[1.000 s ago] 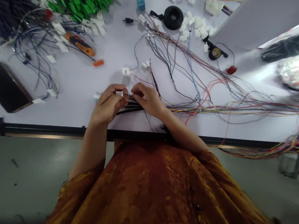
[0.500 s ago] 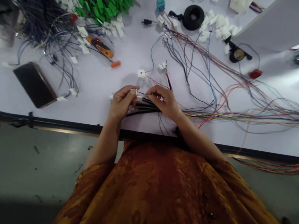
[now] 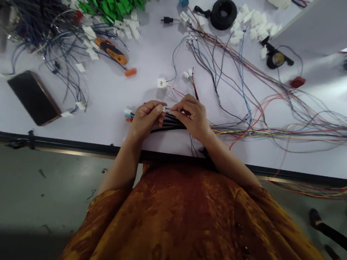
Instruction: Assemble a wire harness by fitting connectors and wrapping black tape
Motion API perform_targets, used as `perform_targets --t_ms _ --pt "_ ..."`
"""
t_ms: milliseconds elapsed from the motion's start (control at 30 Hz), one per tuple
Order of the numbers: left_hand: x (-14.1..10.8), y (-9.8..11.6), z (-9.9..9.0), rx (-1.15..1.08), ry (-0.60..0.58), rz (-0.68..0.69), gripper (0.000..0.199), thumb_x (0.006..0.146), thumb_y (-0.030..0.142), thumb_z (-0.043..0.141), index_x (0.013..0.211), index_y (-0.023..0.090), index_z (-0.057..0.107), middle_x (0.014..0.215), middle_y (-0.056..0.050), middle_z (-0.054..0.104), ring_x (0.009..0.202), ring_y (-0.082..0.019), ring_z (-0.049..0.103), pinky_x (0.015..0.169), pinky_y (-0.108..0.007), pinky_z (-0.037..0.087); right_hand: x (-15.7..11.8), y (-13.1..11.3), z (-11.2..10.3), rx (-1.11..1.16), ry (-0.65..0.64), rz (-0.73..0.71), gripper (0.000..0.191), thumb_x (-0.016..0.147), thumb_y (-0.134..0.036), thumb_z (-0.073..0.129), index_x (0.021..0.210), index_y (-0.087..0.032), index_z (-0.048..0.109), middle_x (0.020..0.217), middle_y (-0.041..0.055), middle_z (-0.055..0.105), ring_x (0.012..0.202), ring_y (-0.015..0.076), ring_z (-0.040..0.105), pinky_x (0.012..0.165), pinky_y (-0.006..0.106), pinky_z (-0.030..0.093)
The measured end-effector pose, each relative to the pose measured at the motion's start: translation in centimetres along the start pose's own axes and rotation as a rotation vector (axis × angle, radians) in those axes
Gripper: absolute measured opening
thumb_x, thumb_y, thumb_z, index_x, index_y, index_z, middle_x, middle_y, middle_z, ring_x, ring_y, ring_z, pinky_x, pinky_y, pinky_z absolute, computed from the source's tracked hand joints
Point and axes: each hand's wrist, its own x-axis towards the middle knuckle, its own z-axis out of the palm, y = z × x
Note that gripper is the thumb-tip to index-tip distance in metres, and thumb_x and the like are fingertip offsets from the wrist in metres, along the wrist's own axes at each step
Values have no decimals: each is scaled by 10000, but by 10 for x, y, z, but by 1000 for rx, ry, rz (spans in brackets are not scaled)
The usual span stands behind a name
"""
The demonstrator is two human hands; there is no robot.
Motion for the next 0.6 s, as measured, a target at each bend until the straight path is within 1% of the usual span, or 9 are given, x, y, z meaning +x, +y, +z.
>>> perform_targets --t_ms 100,200,333,467,533,600 --pt "-1 -2 1 9 -21 13 245 830 400 762 937 185 714 668 21 616 491 -66 532 453 -175 459 2 -2 1 4 4 -16 128 951 -272 622 853 -213 679 853 24 586 778 149 537 776 325 484" --pt "-1 -2 3 -5 -31 36 231 839 392 753 928 182 717 667 24 611 480 -62 526 447 -174 454 4 -1 2 16 1 -32 139 953 -263 611 838 -206 663 842 22 581 775 145 539 774 318 480" --pt "-1 -1 5 -8 -12 25 206 844 378 753 912 188 716 666 25 606 474 -61 522 447 -175 454 4 0 2 15 -9 -7 122 939 -253 620 834 -203 658 822 14 582 739 133 530 716 298 466" --pt "-1 0 7 -40 -10 13 236 841 405 768 890 183 708 641 29 587 458 -61 512 437 -179 448 3 0 2 24 -15 1 127 937 -253 627 825 -203 657 806 6 579 700 122 517 660 285 451" --pt "-1 1 7 -45 -15 13 254 838 416 774 877 176 700 639 28 582 452 -61 509 433 -182 446 3 0 2 15 -13 -20 135 941 -252 624 818 -206 649 803 9 576 710 129 524 667 292 457" --pt "0 1 7 -41 -31 8 273 837 430 774 850 169 692 641 23 582 453 -61 508 427 -183 442 2 0 2 -14 -28 -40 138 949 -247 611 818 -209 635 828 20 583 736 139 534 707 310 475"
